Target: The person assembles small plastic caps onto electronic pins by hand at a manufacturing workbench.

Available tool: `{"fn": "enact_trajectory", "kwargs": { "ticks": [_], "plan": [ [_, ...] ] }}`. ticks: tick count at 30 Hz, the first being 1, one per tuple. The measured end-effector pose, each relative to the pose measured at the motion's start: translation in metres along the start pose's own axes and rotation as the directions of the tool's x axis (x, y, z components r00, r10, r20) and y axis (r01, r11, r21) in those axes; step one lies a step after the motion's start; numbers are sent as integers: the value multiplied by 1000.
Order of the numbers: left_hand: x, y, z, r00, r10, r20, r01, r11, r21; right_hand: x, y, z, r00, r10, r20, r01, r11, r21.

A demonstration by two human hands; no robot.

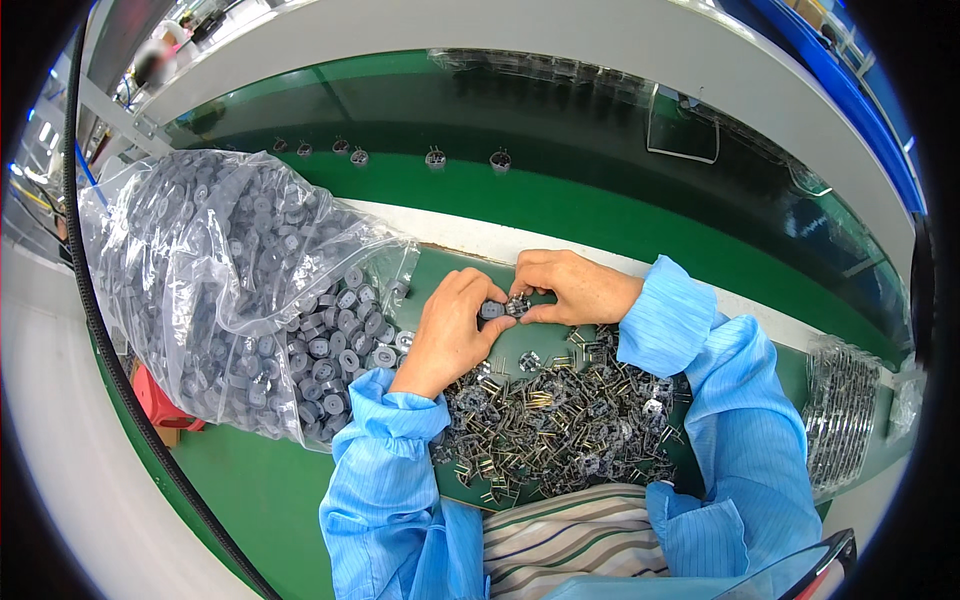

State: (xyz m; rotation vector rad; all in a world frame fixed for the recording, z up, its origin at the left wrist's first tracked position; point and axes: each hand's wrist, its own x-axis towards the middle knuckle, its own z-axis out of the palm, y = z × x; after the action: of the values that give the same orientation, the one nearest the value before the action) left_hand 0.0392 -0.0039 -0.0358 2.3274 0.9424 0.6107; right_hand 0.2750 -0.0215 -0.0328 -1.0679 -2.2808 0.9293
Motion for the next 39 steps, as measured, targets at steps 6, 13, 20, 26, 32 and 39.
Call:
{"fn": "enact_trajectory", "kwargs": {
  "ticks": [6, 13, 20, 26, 32, 39],
  "plan": [
    [-1, 0, -1, 997, 83, 6, -83, 995, -49, -3, 16, -41, 980, 94, -174, -104, 993, -51],
    [2, 12, -3, 997, 11, -71, -4, 995, 103, -24, 66, -75, 762, 373, -529, -579, 759, -298],
    [-2, 5, -5, 999, -49, -8, 49, 991, 122, -26, -26, -81, 799, 409, 441, -321, 910, -263],
    [-3, 6, -3, 999, -17, -37, 22, 992, 126, -25, -17, -61, 888, 234, 395, -225, 972, -70],
    [-1, 6, -1, 994, -98, -47, 103, 989, 109, -8, -10, -28, 991, 132, -6, -131, 982, -139],
    [-1, 5, -4, 996, -77, -55, 83, 989, 123, -5, -16, -27, 973, 153, 174, -185, 965, 188]
  ]
}}
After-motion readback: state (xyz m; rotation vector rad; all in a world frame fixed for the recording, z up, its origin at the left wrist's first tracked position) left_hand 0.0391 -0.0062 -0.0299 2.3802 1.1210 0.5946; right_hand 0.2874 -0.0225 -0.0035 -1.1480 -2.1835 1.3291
